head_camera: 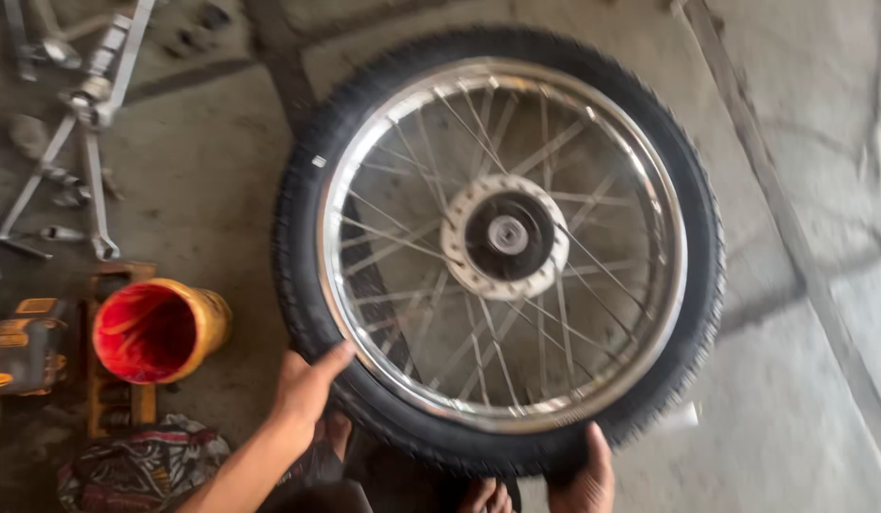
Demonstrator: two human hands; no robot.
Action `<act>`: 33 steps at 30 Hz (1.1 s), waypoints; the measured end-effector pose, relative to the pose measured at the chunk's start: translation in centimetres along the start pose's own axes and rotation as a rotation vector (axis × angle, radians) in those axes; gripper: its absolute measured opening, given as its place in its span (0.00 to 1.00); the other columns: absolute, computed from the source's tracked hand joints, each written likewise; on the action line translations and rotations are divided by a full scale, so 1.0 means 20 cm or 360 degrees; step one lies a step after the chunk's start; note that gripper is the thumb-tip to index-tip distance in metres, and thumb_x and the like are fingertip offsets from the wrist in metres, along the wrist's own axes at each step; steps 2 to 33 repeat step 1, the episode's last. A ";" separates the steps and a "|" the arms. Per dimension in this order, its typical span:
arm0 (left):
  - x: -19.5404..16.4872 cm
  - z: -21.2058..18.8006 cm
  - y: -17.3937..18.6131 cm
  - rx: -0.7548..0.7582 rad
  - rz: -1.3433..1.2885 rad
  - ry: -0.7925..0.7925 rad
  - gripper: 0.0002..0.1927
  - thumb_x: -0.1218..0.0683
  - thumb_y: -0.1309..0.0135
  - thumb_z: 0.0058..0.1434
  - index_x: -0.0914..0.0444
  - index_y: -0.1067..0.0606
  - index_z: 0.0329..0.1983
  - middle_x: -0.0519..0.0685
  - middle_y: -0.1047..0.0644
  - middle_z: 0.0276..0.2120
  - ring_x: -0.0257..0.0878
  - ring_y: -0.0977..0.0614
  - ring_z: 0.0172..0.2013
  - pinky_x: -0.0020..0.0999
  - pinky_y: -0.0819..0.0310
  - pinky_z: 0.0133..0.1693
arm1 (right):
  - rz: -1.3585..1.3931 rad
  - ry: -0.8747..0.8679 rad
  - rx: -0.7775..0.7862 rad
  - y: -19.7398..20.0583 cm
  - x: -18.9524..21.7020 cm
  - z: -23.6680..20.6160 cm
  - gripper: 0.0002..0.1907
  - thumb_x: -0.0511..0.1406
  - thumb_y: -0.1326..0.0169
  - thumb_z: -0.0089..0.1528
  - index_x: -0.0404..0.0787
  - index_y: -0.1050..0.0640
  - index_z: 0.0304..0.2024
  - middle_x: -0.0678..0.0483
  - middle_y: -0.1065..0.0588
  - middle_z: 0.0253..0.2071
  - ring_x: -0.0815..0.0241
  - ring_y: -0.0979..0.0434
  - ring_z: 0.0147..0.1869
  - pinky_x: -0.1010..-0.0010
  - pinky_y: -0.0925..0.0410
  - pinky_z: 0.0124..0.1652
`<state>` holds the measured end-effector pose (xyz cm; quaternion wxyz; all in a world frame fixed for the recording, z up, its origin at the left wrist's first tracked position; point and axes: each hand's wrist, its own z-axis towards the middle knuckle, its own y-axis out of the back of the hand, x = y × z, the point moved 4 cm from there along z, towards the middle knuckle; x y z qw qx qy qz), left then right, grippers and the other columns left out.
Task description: The person cleans the hub and spokes of a motorcycle wheel using a cloth, then applies red grease to the hub with their fingers. The wheel remains on the floor during the process.
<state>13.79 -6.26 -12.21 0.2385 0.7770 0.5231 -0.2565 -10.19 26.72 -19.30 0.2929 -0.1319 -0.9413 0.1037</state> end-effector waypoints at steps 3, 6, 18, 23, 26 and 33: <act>-0.01 0.00 -0.06 0.0097 0.0108 0.0034 0.24 0.48 0.37 0.57 0.69 0.26 0.49 0.62 0.19 0.33 0.51 0.21 0.25 0.44 0.28 0.22 | -0.0022 0.0002 0.0042 -0.27 0.04 0.21 0.23 0.46 0.50 0.61 0.42 0.22 0.53 0.54 0.19 0.49 0.54 0.19 0.51 0.56 0.29 0.52; -0.01 0.00 -0.06 0.0097 0.0108 0.0034 0.24 0.48 0.37 0.57 0.69 0.26 0.49 0.62 0.19 0.33 0.51 0.21 0.25 0.44 0.28 0.22 | -0.0022 0.0002 0.0042 -0.27 0.04 0.21 0.23 0.46 0.50 0.61 0.42 0.22 0.53 0.54 0.19 0.49 0.54 0.19 0.51 0.56 0.29 0.52; -0.01 0.00 -0.06 0.0097 0.0108 0.0034 0.24 0.48 0.37 0.57 0.69 0.26 0.49 0.62 0.19 0.33 0.51 0.21 0.25 0.44 0.28 0.22 | -0.0022 0.0002 0.0042 -0.27 0.04 0.21 0.23 0.46 0.50 0.61 0.42 0.22 0.53 0.54 0.19 0.49 0.54 0.19 0.51 0.56 0.29 0.52; -0.01 0.00 -0.06 0.0097 0.0108 0.0034 0.24 0.48 0.37 0.57 0.69 0.26 0.49 0.62 0.19 0.33 0.51 0.21 0.25 0.44 0.28 0.22 | -0.0022 0.0002 0.0042 -0.27 0.04 0.21 0.23 0.46 0.50 0.61 0.42 0.22 0.53 0.54 0.19 0.49 0.54 0.19 0.51 0.56 0.29 0.52; -0.01 0.00 -0.06 0.0097 0.0108 0.0034 0.24 0.48 0.37 0.57 0.69 0.26 0.49 0.62 0.19 0.33 0.51 0.21 0.25 0.44 0.28 0.22 | -0.0022 0.0002 0.0042 -0.27 0.04 0.21 0.23 0.46 0.50 0.61 0.42 0.22 0.53 0.54 0.19 0.49 0.54 0.19 0.51 0.56 0.29 0.52; -0.01 0.00 -0.06 0.0097 0.0108 0.0034 0.24 0.48 0.37 0.57 0.69 0.26 0.49 0.62 0.19 0.33 0.51 0.21 0.25 0.44 0.28 0.22 | -0.0022 0.0002 0.0042 -0.27 0.04 0.21 0.23 0.46 0.50 0.61 0.42 0.22 0.53 0.54 0.19 0.49 0.54 0.19 0.51 0.56 0.29 0.52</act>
